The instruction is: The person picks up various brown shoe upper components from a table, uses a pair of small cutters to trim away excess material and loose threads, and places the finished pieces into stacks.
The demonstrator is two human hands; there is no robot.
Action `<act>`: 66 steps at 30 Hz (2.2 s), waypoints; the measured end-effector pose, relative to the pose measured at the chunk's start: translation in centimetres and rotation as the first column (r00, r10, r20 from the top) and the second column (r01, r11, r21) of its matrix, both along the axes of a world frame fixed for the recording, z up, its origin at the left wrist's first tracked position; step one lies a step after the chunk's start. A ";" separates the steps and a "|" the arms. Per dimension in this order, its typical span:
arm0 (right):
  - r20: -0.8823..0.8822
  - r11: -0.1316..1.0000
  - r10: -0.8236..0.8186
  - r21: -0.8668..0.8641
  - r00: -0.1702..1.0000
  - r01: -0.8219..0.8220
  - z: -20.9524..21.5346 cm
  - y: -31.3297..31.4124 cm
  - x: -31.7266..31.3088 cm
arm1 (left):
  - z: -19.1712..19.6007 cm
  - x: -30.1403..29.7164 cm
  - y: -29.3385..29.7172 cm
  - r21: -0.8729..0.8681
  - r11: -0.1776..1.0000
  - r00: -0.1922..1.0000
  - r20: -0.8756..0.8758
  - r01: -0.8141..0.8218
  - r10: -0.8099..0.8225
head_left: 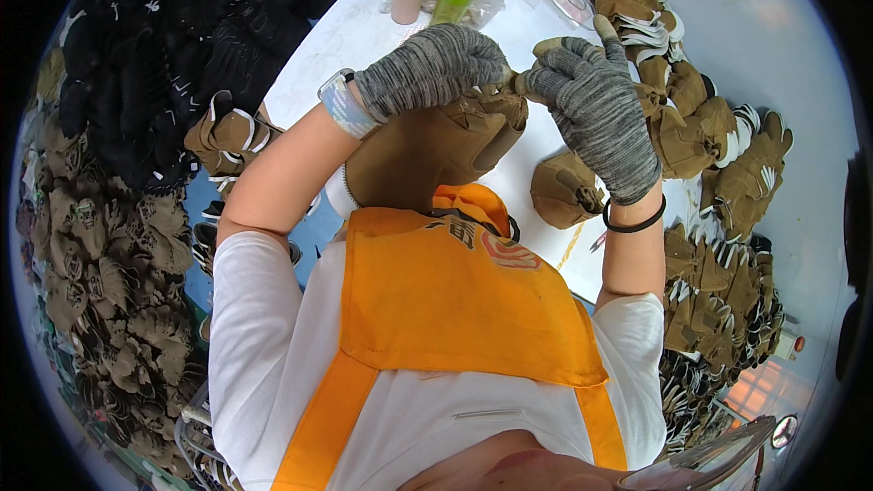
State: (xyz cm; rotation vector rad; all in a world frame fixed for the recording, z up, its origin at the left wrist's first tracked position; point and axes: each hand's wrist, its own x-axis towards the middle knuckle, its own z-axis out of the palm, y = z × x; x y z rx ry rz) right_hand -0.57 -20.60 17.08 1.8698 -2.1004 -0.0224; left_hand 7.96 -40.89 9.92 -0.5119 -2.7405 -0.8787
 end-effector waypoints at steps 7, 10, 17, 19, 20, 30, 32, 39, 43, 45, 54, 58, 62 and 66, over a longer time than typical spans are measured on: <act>0.001 0.998 0.023 0.053 1.000 -0.023 1.1 -0.5 -0.2 | 0.0 0.0 -0.1 -0.056 0.998 1.000 -0.024 0.010 -0.011; 0.032 0.997 0.021 0.071 0.999 -0.023 0.7 -0.5 -0.5 | 0.0 -0.2 0.0 -0.038 0.999 0.999 0.035 0.019 -0.018; -0.013 1.000 -0.024 0.007 1.000 0.024 -0.6 -0.4 -0.4 | -0.2 -0.4 -0.1 0.103 0.995 0.998 0.070 -0.016 0.009; -0.022 1.000 -0.020 -0.002 1.000 0.020 -0.8 -0.4 -0.5 | 0.0 -0.4 -0.3 0.136 0.991 0.998 0.067 0.001 -0.010; -0.026 1.000 -0.019 -0.006 0.999 0.019 -0.9 -0.4 -0.5 | -0.1 -0.5 -0.3 0.155 0.988 0.997 0.081 0.001 -0.013; -0.011 0.993 -0.100 -0.058 0.995 0.099 -1.3 0.0 -0.5 | -1.2 -1.4 0.0 0.535 0.845 0.972 0.192 0.015 -0.139; 0.051 0.986 -0.097 -0.131 0.994 0.103 -1.8 0.2 -0.6 | -1.3 -1.3 0.0 0.538 0.843 0.972 0.187 0.021 -0.144; 0.969 0.848 0.087 -0.193 0.229 0.493 -4.2 1.4 -0.9 | -3.0 -1.1 -0.4 0.433 0.882 0.981 -0.036 0.187 -0.190; 0.985 0.885 -0.003 -0.079 0.175 0.460 -4.9 1.8 0.0 | -2.3 -1.3 -0.5 0.308 0.927 0.976 -0.030 0.216 -0.217; 0.981 0.904 -0.032 -0.053 0.191 0.424 -6.1 2.1 0.6 | -1.9 -1.5 -0.4 0.299 0.933 0.973 0.050 0.200 -0.225; 0.938 0.634 0.160 -0.338 0.309 0.696 -6.5 2.9 2.1 | -2.0 -1.2 1.5 0.709 0.698 0.990 0.140 -0.097 -0.004; 0.946 0.511 0.249 -0.309 0.206 0.802 -4.7 6.0 1.0 | -5.1 -0.6 0.7 0.796 0.538 0.953 0.298 -0.278 0.052; 0.934 0.427 0.311 -0.304 0.177 0.852 -5.4 8.7 0.6 | -10.5 0.8 3.2 0.930 -0.016 0.805 0.309 -0.367 -0.506; 0.855 0.376 0.518 -0.216 -0.011 0.901 -4.5 9.6 1.9 | -10.8 2.7 8.1 0.737 -0.280 0.677 0.313 -0.616 -0.666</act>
